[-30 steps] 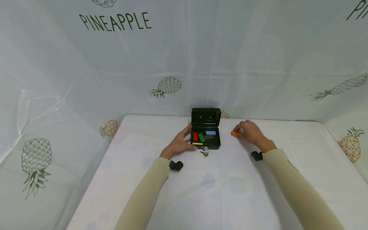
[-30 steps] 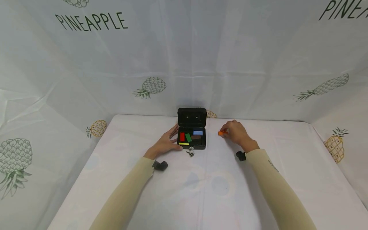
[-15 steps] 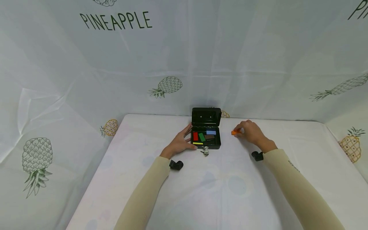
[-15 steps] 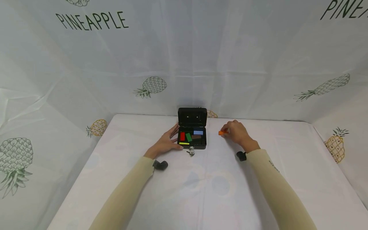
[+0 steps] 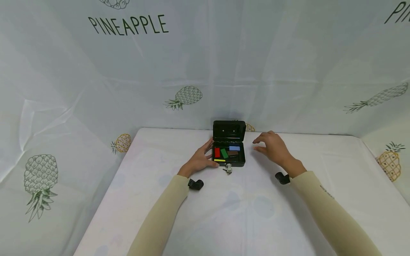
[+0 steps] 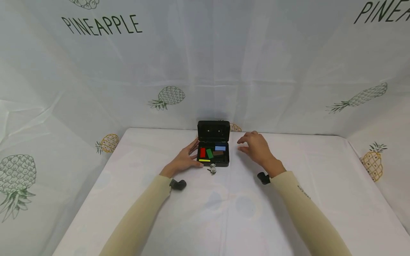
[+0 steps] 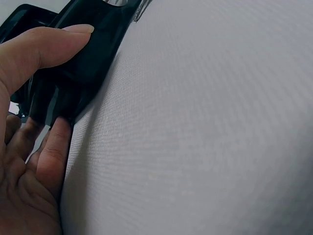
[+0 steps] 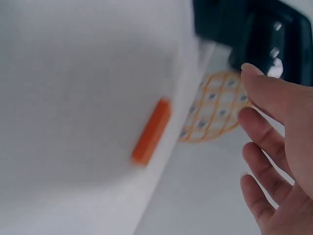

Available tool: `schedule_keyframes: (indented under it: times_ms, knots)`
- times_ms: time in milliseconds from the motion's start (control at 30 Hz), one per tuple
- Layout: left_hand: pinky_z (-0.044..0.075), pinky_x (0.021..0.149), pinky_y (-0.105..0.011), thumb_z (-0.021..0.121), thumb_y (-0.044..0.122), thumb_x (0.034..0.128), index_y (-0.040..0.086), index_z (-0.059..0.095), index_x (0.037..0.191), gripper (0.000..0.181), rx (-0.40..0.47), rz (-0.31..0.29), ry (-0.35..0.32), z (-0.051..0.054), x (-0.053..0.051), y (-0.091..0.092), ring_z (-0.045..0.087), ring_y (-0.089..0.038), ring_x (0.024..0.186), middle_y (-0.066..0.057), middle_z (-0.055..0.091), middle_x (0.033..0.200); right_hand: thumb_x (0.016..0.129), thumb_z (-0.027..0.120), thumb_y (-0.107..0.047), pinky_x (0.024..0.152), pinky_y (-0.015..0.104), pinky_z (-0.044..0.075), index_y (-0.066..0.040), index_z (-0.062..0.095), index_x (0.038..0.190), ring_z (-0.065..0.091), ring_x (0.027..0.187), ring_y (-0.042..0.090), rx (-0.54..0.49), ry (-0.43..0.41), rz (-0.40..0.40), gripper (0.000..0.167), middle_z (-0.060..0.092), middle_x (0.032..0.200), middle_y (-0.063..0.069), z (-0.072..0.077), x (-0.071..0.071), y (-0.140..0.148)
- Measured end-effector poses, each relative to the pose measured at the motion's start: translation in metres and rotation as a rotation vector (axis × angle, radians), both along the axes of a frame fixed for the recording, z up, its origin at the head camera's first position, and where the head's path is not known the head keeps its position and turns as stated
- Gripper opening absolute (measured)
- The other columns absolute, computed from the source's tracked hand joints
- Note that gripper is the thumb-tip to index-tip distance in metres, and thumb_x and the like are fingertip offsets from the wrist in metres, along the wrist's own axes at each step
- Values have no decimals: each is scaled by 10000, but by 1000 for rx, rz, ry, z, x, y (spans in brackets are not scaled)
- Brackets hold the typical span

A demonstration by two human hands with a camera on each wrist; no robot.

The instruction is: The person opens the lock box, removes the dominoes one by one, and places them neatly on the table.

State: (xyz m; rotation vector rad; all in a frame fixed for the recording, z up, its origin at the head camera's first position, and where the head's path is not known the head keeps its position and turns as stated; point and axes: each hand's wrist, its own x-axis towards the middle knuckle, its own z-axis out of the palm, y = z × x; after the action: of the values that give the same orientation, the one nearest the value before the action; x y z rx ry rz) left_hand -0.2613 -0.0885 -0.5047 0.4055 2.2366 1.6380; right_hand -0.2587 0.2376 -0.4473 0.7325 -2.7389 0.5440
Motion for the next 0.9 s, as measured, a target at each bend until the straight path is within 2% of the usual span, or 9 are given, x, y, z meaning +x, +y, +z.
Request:
schedule_keyframes:
  times_ms: [133, 433, 700, 900]
  knots:
    - [419, 1234, -416, 882, -43, 815, 225, 133, 1719, 1204, 22, -14, -6, 0, 0, -1, 245, -240, 1611, -25, 221, 1758, 813, 908, -46, 889, 537, 573, -7, 819, 1014, 647, 1011, 389, 9, 37, 44, 224, 770, 1018, 138, 5, 8, -19]
    - [407, 1240, -431, 870, -48, 824, 212, 131, 1718, 1189, 25, -19, -24, 2, 0, -3, 228, -251, 1616, -32, 209, 1761, 817, 924, -128, 859, 488, 584, -76, 834, 1012, 638, 977, 310, 80, 13, 131, 221, 762, 1012, 70, 2, 19, -57]
    - [401, 1246, -430, 862, -51, 831, 224, 125, 1719, 1187, 27, -28, -26, 1, -1, -3, 217, -240, 1620, -16, 197, 1765, 834, 907, -147, 926, 514, 589, -100, 843, 1075, 652, 1041, 304, 116, -41, 177, 254, 771, 1025, 55, -6, 19, -73]
    - [401, 1246, -430, 858, -42, 841, 240, 114, 1720, 1185, 24, -38, -42, 3, 0, -5, 207, -233, 1622, -8, 187, 1768, 859, 892, -170, 918, 509, 587, -114, 847, 1056, 653, 1005, 287, 137, -58, 211, 210, 766, 1025, 49, -6, 14, -77]
